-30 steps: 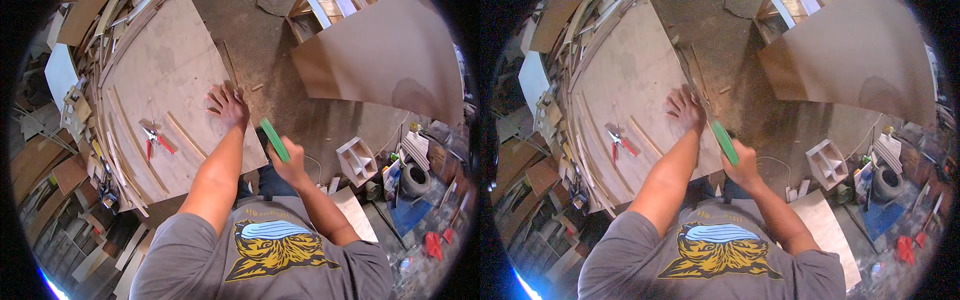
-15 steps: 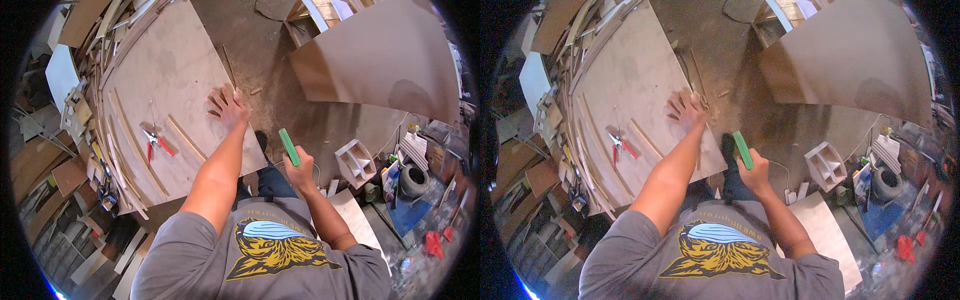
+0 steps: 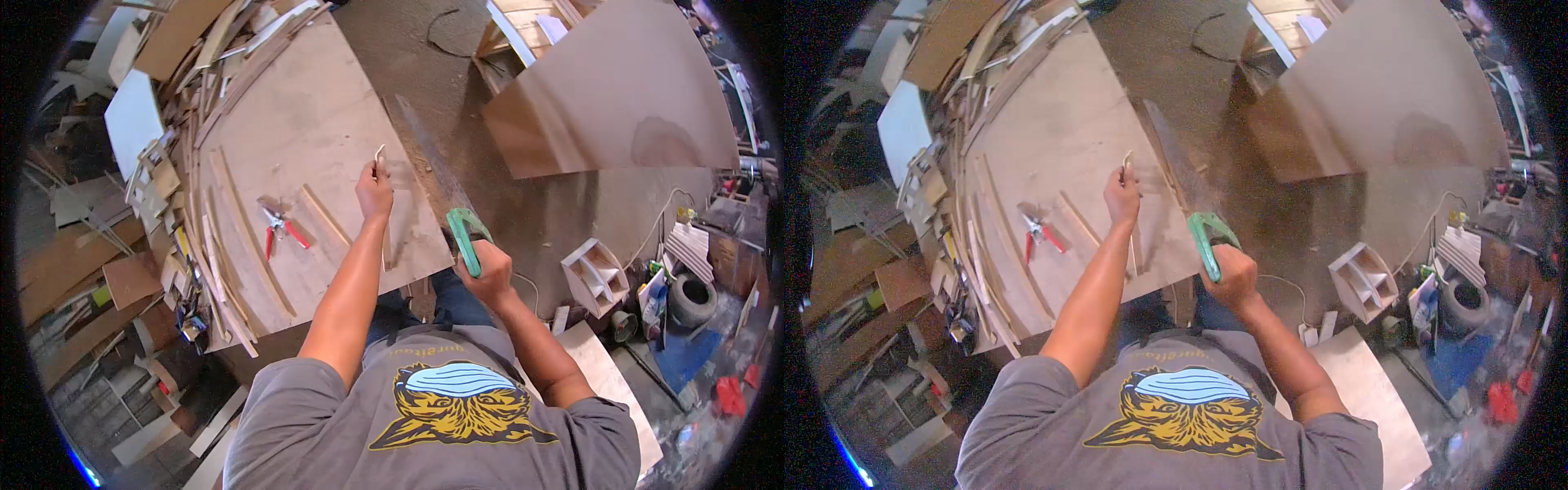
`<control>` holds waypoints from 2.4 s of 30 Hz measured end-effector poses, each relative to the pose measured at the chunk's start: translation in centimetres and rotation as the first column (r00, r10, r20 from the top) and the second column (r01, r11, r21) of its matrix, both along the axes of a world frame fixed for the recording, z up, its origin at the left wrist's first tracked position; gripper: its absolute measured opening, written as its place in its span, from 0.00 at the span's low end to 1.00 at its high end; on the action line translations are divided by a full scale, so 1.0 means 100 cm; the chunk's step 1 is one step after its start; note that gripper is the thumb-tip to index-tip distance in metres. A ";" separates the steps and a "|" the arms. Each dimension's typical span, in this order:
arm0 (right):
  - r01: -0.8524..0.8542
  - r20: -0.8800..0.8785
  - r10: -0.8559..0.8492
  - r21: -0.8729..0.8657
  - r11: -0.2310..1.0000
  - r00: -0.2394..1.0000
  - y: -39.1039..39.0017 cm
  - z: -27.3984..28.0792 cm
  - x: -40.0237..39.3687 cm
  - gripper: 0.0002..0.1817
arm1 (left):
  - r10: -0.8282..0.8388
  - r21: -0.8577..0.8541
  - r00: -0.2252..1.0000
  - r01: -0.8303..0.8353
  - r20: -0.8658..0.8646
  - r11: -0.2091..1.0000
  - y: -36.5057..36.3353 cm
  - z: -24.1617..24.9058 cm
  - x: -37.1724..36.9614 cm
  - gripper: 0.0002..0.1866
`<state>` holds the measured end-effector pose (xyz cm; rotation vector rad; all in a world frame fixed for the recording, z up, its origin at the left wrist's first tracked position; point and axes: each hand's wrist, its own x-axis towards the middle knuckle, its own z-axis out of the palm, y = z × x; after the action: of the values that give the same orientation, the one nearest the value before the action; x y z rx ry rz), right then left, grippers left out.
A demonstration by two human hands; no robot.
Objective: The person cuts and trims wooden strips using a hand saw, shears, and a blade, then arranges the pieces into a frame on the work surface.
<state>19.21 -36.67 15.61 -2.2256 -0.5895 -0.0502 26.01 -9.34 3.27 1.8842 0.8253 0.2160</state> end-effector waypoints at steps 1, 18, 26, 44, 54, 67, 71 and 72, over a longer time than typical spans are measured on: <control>-0.045 0.037 0.046 -0.028 0.999 0.998 0.009 0.003 0.001 0.09 | 0.016 -0.102 1.000 -0.015 0.004 0.995 0.010 0.010 -0.006 0.16; -0.208 0.164 0.364 -0.583 0.785 0.917 0.187 -0.111 -0.031 0.28 | 0.360 -0.399 0.931 -0.350 -0.051 0.848 0.180 0.091 -0.225 0.25; -0.198 -0.133 0.146 -0.634 0.748 0.980 0.351 -0.087 -0.084 0.42 | 0.449 -0.448 0.892 -0.385 0.042 0.807 0.242 0.062 -0.285 0.18; -0.260 -0.312 0.045 -0.691 0.675 0.949 0.433 -0.095 -0.099 0.43 | 0.394 -0.475 0.885 -0.244 0.247 0.845 0.282 0.081 -0.321 0.18; 0.323 -0.882 0.416 0.469 0.822 0.222 0.315 -0.074 -0.106 0.13 | 0.247 -0.596 0.897 0.022 0.366 0.803 0.257 0.120 -0.268 0.21; 0.324 -0.226 -0.296 0.096 0.941 0.928 0.174 0.127 -0.144 0.31 | -0.155 -0.546 0.762 0.574 0.629 0.610 0.056 0.209 -0.154 0.20; 0.427 -0.162 -0.412 0.070 0.902 0.897 0.126 0.141 -0.142 0.31 | -0.246 -0.522 0.767 0.598 0.592 0.608 -0.013 0.219 -0.131 0.22; 0.450 -0.142 -0.438 0.070 0.890 0.888 0.114 0.144 -0.140 0.30 | -0.289 -0.497 0.744 0.633 0.603 0.594 -0.029 0.220 -0.126 0.22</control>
<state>5.26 -25.30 30.06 -2.2028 0.0030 -0.1738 13.41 -12.23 25.30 1.1862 -0.0075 0.0043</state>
